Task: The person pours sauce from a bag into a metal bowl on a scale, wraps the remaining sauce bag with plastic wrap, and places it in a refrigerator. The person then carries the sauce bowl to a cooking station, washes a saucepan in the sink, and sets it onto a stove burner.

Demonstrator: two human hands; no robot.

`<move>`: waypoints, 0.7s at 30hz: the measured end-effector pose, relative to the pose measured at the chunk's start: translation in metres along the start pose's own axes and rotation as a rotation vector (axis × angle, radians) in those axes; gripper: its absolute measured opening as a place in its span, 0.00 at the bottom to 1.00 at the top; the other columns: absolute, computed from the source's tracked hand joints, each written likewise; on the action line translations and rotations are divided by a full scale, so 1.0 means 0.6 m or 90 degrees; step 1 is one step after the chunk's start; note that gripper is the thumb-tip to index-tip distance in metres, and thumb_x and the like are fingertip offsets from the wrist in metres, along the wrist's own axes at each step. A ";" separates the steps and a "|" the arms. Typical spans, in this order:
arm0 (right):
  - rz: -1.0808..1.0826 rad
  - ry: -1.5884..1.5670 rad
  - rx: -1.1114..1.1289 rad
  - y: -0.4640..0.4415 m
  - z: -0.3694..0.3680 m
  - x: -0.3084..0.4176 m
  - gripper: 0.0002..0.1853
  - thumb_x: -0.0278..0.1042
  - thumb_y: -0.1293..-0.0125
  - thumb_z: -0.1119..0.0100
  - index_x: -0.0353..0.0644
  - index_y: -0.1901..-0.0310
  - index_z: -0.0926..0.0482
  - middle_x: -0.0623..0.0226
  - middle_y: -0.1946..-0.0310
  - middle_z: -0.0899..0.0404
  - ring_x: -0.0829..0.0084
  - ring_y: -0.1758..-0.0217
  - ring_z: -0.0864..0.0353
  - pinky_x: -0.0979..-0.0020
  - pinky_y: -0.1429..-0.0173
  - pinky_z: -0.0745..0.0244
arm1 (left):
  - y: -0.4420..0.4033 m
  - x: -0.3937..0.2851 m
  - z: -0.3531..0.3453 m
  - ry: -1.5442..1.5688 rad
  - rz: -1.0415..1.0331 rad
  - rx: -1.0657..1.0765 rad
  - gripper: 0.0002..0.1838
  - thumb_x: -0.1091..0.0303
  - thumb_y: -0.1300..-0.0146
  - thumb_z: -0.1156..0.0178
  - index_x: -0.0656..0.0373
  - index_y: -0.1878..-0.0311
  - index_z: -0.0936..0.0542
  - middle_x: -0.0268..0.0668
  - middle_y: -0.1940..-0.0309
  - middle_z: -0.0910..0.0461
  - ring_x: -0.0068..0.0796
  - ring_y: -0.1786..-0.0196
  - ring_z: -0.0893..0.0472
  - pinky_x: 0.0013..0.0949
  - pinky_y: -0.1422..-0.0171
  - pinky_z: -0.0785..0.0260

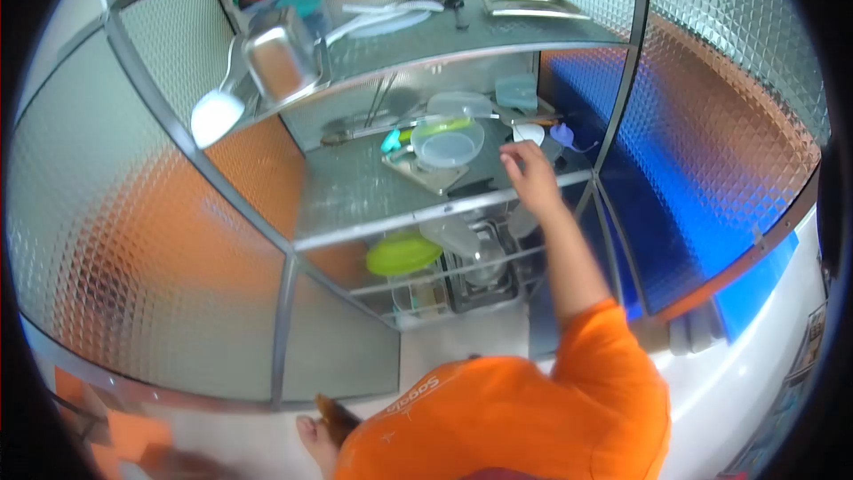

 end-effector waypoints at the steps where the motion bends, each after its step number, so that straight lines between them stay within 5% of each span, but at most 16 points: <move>1: -0.008 0.066 0.012 -0.034 -0.006 -0.022 0.10 0.35 0.43 0.45 0.40 0.60 0.24 0.57 0.61 0.26 0.58 0.57 0.25 0.63 0.56 0.31 | -0.005 -0.004 0.005 -0.004 0.001 -0.016 0.13 0.82 0.50 0.55 0.51 0.73 0.45 0.25 0.78 0.47 0.14 0.76 0.46 0.19 0.74 0.52; 3: -0.005 0.176 0.181 -0.058 -0.062 -0.037 0.13 0.39 0.43 0.45 0.41 0.59 0.24 0.57 0.59 0.26 0.57 0.56 0.26 0.63 0.55 0.31 | -0.006 0.046 0.048 0.002 -0.009 -0.033 0.13 0.82 0.50 0.55 0.51 0.73 0.44 0.25 0.77 0.47 0.14 0.76 0.47 0.19 0.74 0.53; 5: 0.163 0.160 0.335 -0.045 -0.129 -0.022 0.15 0.43 0.43 0.45 0.42 0.59 0.24 0.58 0.62 0.23 0.56 0.59 0.24 0.61 0.57 0.30 | -0.010 0.157 0.096 0.038 0.089 0.027 0.28 0.74 0.44 0.42 0.50 0.41 0.39 0.38 0.54 0.29 0.29 0.56 0.29 0.37 0.47 0.37; 6: 0.080 0.066 0.390 -0.053 -0.131 -0.014 0.12 0.41 0.42 0.45 0.43 0.61 0.23 0.62 0.71 0.22 0.60 0.66 0.22 0.62 0.61 0.29 | -0.012 0.143 0.072 0.042 0.083 0.023 0.28 0.74 0.44 0.42 0.50 0.41 0.39 0.38 0.54 0.29 0.29 0.56 0.29 0.37 0.47 0.37; 7: 0.089 0.064 0.390 -0.065 -0.125 -0.003 0.12 0.41 0.42 0.45 0.43 0.61 0.23 0.62 0.71 0.22 0.60 0.66 0.22 0.62 0.61 0.29 | -0.006 0.092 0.039 0.050 0.071 -0.046 0.19 0.74 0.44 0.44 0.53 0.51 0.37 0.36 0.61 0.29 0.28 0.59 0.30 0.35 0.51 0.36; 8: 0.003 -0.015 0.213 -0.099 -0.078 -0.014 0.12 0.40 0.41 0.45 0.41 0.62 0.23 0.63 0.74 0.22 0.65 0.68 0.22 0.65 0.63 0.28 | 0.000 0.050 0.015 0.059 0.062 -0.117 0.10 0.75 0.44 0.45 0.56 0.62 0.36 0.33 0.67 0.30 0.26 0.62 0.31 0.34 0.55 0.36; 9: -0.082 -0.095 0.039 -0.116 -0.026 -0.028 0.11 0.39 0.41 0.45 0.40 0.63 0.23 0.64 0.78 0.23 0.69 0.71 0.22 0.69 0.65 0.28 | 0.000 0.022 -0.012 0.064 0.061 -0.127 0.10 0.75 0.44 0.45 0.56 0.62 0.36 0.33 0.67 0.30 0.26 0.62 0.31 0.34 0.55 0.36; 11: -0.198 -0.381 0.186 -0.100 -0.018 -0.010 0.10 0.36 0.39 0.46 0.37 0.65 0.24 0.64 0.78 0.24 0.77 0.71 0.24 0.75 0.67 0.30 | 0.006 0.004 -0.036 0.028 0.106 -0.205 0.07 0.77 0.43 0.46 0.57 0.65 0.35 0.32 0.69 0.31 0.26 0.64 0.31 0.33 0.57 0.36; 13: 0.080 -0.614 0.311 -0.051 0.013 0.121 0.09 0.34 0.39 0.45 0.36 0.66 0.24 0.65 0.78 0.23 0.77 0.73 0.25 0.75 0.71 0.33 | -0.007 0.027 -0.040 -0.013 0.082 -0.155 0.07 0.73 0.41 0.46 0.58 0.62 0.33 0.33 0.68 0.31 0.26 0.63 0.31 0.33 0.56 0.36; 15: 0.359 -0.579 0.580 0.008 0.033 0.245 0.06 0.31 0.40 0.43 0.38 0.67 0.23 0.66 0.76 0.22 0.71 0.75 0.25 0.72 0.71 0.35 | -0.024 0.041 -0.058 -0.064 0.066 -0.092 0.08 0.70 0.40 0.45 0.59 0.60 0.31 0.34 0.67 0.30 0.26 0.62 0.31 0.33 0.55 0.36; 17: 0.488 -0.576 0.756 0.056 0.031 0.279 0.05 0.31 0.40 0.43 0.38 0.67 0.22 0.65 0.75 0.22 0.66 0.75 0.26 0.69 0.71 0.37 | -0.045 0.009 -0.099 -0.076 -0.042 -0.049 0.12 0.82 0.50 0.56 0.51 0.73 0.45 0.25 0.76 0.48 0.15 0.74 0.48 0.20 0.72 0.53; 19: 0.467 -0.644 0.859 0.084 0.003 0.286 0.04 0.30 0.40 0.44 0.40 0.69 0.23 0.65 0.76 0.23 0.65 0.74 0.26 0.67 0.69 0.36 | -0.045 0.033 -0.109 -0.132 0.065 -0.032 0.07 0.82 0.47 0.54 0.59 0.66 0.37 0.30 0.70 0.40 0.24 0.64 0.38 0.26 0.55 0.41; 20: 0.388 -0.644 0.891 0.100 -0.037 0.274 0.05 0.31 0.39 0.45 0.40 0.70 0.24 0.64 0.76 0.24 0.66 0.73 0.26 0.67 0.69 0.35 | -0.039 0.064 -0.091 -0.212 0.166 -0.094 0.14 0.78 0.42 0.52 0.66 0.51 0.34 0.39 0.55 0.33 0.30 0.49 0.34 0.32 0.40 0.43; 21: 0.307 -0.648 0.930 0.125 -0.083 0.261 0.07 0.33 0.39 0.45 0.40 0.71 0.24 0.63 0.77 0.25 0.66 0.73 0.26 0.68 0.69 0.35 | -0.041 0.067 -0.107 -0.201 0.190 -0.074 0.19 0.75 0.40 0.51 0.68 0.45 0.38 0.42 0.47 0.37 0.32 0.42 0.38 0.34 0.35 0.49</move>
Point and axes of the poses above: each hand's wrist, its own y-axis away from the middle knuckle, its own z-axis out of the back of the hand, x = y × z, the point moved 10 cm from there along -y, towards the middle knuckle
